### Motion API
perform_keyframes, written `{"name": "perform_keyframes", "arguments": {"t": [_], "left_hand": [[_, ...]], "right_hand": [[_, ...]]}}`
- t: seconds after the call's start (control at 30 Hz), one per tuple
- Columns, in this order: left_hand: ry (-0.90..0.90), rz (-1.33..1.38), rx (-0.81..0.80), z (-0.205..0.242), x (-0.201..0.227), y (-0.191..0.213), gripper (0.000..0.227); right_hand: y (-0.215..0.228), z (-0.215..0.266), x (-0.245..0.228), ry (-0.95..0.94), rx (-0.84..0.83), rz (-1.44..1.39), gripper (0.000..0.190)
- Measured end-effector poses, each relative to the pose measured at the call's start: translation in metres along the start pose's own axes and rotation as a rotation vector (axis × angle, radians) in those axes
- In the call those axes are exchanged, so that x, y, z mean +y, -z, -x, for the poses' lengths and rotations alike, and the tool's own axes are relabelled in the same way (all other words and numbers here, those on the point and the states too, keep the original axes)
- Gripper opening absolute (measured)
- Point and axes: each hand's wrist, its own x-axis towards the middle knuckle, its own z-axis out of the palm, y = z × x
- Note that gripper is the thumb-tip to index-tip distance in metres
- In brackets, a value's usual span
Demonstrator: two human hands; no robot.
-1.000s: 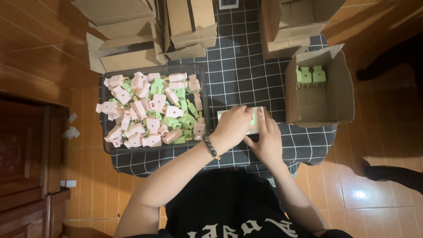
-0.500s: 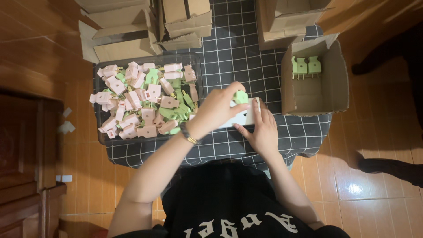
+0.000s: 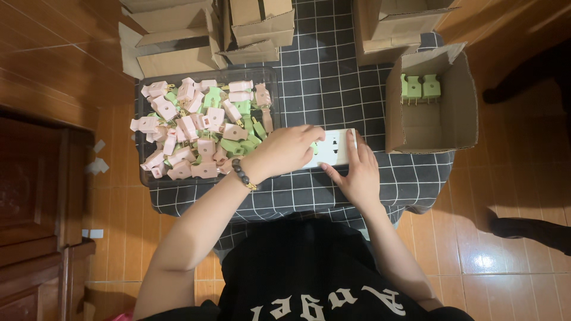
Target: The person picks up green plastic plug housings and white internal components from a tray, inserts the internal parts into the housings by hand, and places the assembled adapters into a cardboard box.
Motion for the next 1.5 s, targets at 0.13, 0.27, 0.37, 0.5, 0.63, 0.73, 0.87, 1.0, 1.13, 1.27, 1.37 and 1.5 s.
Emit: {"name": "perform_keyframes", "arguments": {"t": [0.13,0.27,0.37,0.5,0.63,0.73,0.87,1.0,1.13,1.27,1.37,1.5], "left_hand": [[-0.075,-0.179,0.07,-0.006,-0.012,-0.019,0.026],[-0.072,-0.171,0.101,-0.014,-0.018,-0.036,0.026],[-0.03,-0.235,0.121,-0.02,-0.015,-0.031,0.035],[0.02,-0.266,0.082,-0.035,-0.038,-0.056,0.033],[0.035,-0.272,0.148,-0.04,-0.037,-0.075,0.028],[0.042,-0.3,0.177,-0.043,-0.042,-0.077,0.032],[0.087,-0.224,0.173,-0.036,-0.036,-0.067,0.044],[0.125,-0.142,0.188,-0.034,-0.025,-0.062,0.051],[0.143,-0.322,0.186,-0.037,-0.025,-0.071,0.047],[0.15,-0.332,0.142,-0.034,-0.021,-0.061,0.044],[0.173,0.048,0.149,-0.013,0.007,-0.025,0.045],[0.163,0.151,0.262,0.002,0.015,-0.02,0.039]], "right_hand": [[-0.001,0.0,0.0,0.0,-0.002,0.005,0.101],[0.001,-0.001,0.0,0.011,-0.011,0.009,0.102],[0.001,-0.002,0.0,-0.003,-0.025,0.001,0.1],[0.0,-0.006,-0.003,-0.005,-0.017,0.013,0.102],[-0.002,0.001,0.0,0.002,-0.007,0.025,0.102],[-0.001,-0.006,-0.001,-0.003,-0.005,0.004,0.102],[0.004,-0.006,-0.008,-0.023,-0.005,-0.009,0.102],[-0.005,-0.003,0.001,-0.006,0.019,-0.008,0.102],[-0.003,-0.002,0.001,-0.001,0.011,-0.001,0.102],[-0.007,-0.001,0.004,0.007,0.01,0.045,0.103],[-0.01,0.0,0.008,0.006,-0.005,0.021,0.102],[-0.004,0.001,0.001,0.03,0.042,-0.022,0.101]]}}
